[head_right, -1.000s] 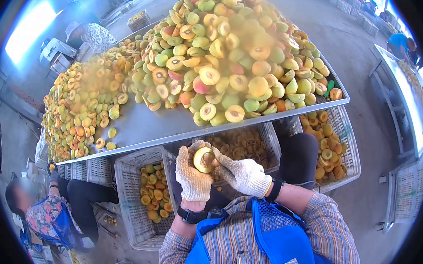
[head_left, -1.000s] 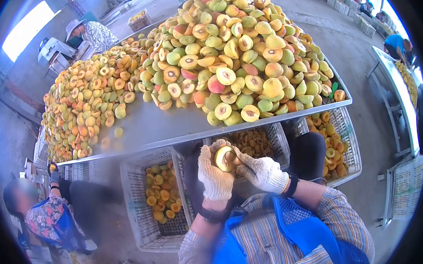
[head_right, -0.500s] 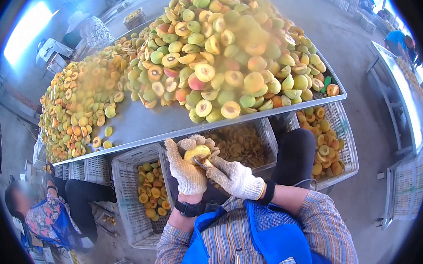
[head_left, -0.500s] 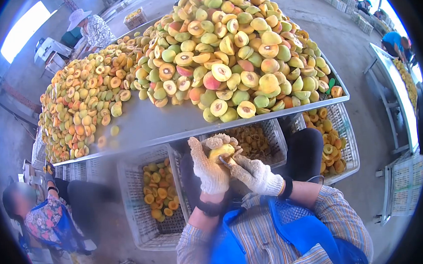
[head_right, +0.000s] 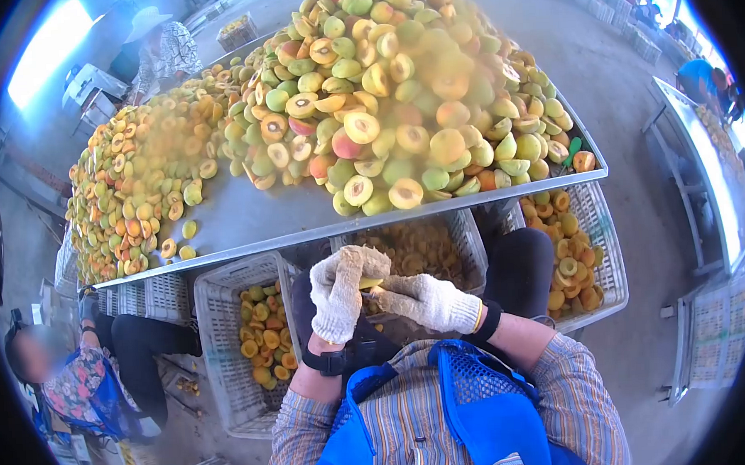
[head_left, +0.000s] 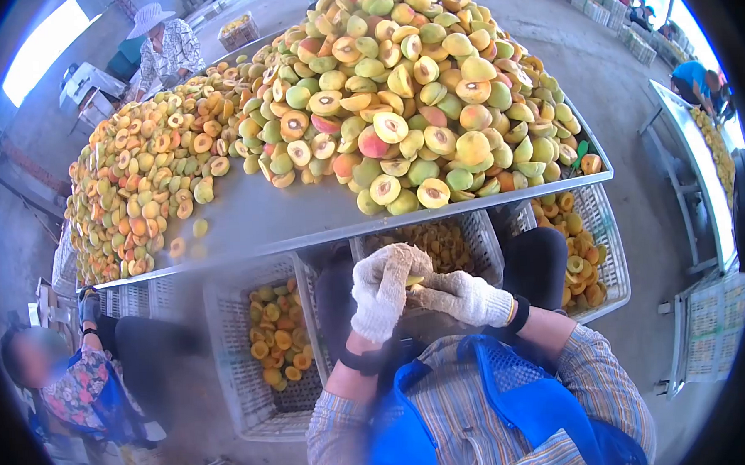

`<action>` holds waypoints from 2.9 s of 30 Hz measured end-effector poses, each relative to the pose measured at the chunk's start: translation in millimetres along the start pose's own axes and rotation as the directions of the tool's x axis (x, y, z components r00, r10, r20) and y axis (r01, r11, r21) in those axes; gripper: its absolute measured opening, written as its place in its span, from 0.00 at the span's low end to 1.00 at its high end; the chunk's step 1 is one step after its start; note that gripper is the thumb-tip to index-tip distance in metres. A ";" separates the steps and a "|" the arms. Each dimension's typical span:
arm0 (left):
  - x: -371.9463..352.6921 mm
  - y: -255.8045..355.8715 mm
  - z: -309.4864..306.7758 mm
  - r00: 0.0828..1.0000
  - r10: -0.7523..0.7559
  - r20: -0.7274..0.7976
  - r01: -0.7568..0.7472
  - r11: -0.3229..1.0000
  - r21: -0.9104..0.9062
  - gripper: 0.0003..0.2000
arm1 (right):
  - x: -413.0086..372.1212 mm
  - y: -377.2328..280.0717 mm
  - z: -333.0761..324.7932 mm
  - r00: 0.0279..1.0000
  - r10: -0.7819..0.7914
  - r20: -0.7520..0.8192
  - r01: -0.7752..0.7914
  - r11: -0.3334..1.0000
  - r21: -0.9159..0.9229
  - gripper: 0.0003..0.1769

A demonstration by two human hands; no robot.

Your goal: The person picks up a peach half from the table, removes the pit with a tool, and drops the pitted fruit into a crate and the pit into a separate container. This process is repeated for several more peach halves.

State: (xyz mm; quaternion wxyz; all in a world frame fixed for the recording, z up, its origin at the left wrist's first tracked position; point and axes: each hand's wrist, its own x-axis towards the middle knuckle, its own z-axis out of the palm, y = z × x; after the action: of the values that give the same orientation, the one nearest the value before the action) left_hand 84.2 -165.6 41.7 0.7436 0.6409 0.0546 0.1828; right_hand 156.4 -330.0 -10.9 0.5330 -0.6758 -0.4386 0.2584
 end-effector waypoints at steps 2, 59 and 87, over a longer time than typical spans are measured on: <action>0.0 -2.6 -6.8 0.996 -0.071 0.045 0.076 0.988 -0.135 0.28 | -3.2 -42.5 -12.5 0.960 0.238 0.147 -0.270 0.927 0.259 0.26; -3.0 -11.5 3.3 0.954 -0.231 -0.193 -0.023 0.582 -0.813 0.16 | 16.7 -62.7 -0.5 0.964 0.043 -0.261 -0.165 0.869 -0.466 0.27; 7.6 5.4 7.5 0.960 -0.185 -0.211 0.050 0.852 -0.521 0.25 | -0.9 -29.0 11.8 0.984 0.171 -0.043 -0.149 0.940 0.307 0.26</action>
State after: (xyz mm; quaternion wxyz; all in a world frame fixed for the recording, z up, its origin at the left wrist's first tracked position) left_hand 92.5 -169.3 49.5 0.8831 0.3878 0.1383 0.2250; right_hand 137.1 -323.5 12.9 0.6221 -0.6282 -0.3189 0.3415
